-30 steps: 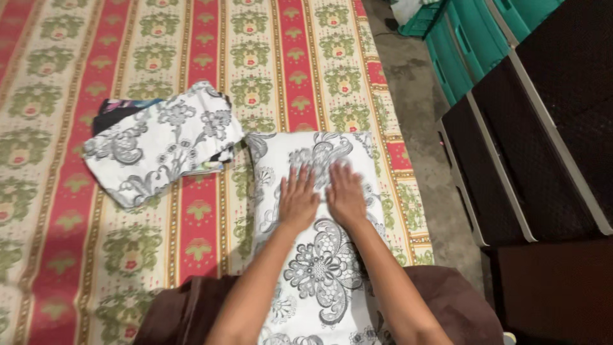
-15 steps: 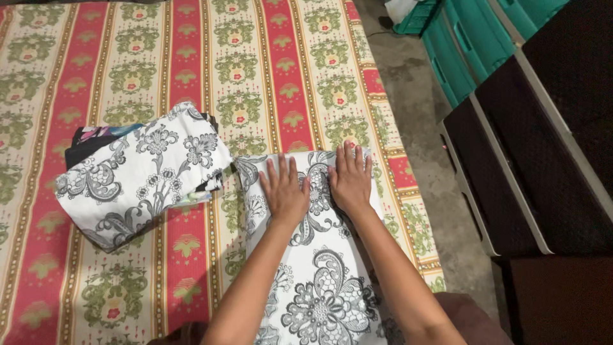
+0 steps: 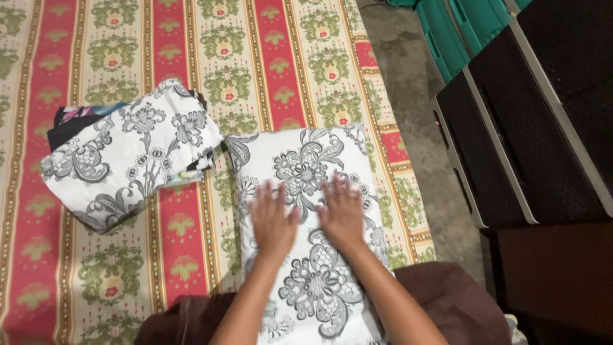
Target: The person places a pillow insert into a floral-patterned pillowcase, smooths the fabric, and folds the edges to enclose the opening. They then adjust the pillow and place it on the bed.
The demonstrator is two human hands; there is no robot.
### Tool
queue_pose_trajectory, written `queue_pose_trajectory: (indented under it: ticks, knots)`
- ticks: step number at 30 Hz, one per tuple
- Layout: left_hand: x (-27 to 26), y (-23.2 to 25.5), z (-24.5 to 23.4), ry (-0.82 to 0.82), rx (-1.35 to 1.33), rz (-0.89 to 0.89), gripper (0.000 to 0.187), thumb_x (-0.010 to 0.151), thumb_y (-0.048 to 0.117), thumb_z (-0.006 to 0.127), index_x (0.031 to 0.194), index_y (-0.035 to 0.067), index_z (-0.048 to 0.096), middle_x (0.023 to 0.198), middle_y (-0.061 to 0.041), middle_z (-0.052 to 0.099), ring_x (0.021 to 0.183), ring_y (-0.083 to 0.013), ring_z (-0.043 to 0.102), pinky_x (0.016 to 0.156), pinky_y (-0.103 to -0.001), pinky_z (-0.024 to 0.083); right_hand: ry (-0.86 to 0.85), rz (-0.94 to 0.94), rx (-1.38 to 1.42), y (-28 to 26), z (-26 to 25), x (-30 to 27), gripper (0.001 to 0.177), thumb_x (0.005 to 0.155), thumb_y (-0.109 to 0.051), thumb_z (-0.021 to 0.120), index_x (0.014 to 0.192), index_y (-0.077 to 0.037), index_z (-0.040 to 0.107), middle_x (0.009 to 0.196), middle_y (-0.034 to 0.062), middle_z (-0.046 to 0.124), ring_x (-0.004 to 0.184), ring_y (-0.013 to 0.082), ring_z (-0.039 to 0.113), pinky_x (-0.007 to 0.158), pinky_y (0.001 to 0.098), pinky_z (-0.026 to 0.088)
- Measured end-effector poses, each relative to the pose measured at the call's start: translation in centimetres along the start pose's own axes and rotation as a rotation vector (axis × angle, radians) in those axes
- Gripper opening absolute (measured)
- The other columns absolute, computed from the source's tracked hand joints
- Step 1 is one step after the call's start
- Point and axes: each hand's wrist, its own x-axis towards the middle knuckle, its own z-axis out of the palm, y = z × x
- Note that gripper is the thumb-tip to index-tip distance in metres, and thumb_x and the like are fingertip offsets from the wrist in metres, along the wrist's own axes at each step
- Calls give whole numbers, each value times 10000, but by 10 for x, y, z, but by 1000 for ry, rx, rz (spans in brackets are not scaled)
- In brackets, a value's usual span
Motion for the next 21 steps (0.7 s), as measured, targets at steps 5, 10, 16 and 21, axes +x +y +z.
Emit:
queue_pose_trajectory:
  ticks: [5, 10, 16, 21]
  knots:
    - [-40, -44, -23, -182, 112, -293, 807, 1021, 597, 419, 1623, 137, 142, 1669, -237, 100, 1533, -442, 52, 1223, -568, 80, 97, 262, 311, 79, 13, -55, 676, 1037, -398, 472, 1605, -77, 299, 1670, 257, 219, 1481, 464, 279, 1197, 481, 248]
    - [-115, -57, -4, -44, -561, -387, 1089, 855, 387, 773, 1586, -7, 69, 1589, -316, 253, 1464, -433, 300, 1167, -456, 304, 3, 454, 790, 103, 14, -124, 842, 898, -309, 718, 1558, 4, 300, 1517, 259, 457, 1410, 367, 459, 1141, 417, 375]
    - [-207, -79, -6, -289, -1270, -665, 968, 816, 200, 776, 1558, 27, 179, 1364, -195, 656, 1185, -265, 665, 976, -375, 536, -319, 751, 1504, 99, -25, -208, 743, 816, -227, 781, 1435, 56, 482, 1293, 213, 679, 1145, 260, 676, 939, 370, 553]
    - [-245, -35, -23, -501, -1153, -485, 851, 787, 166, 841, 1501, 0, 406, 1370, -180, 645, 1228, -285, 623, 1016, -380, 506, -531, 655, 1181, 93, -17, -242, 596, 816, -198, 818, 1295, 81, 601, 1160, 215, 749, 993, 244, 716, 856, 380, 584]
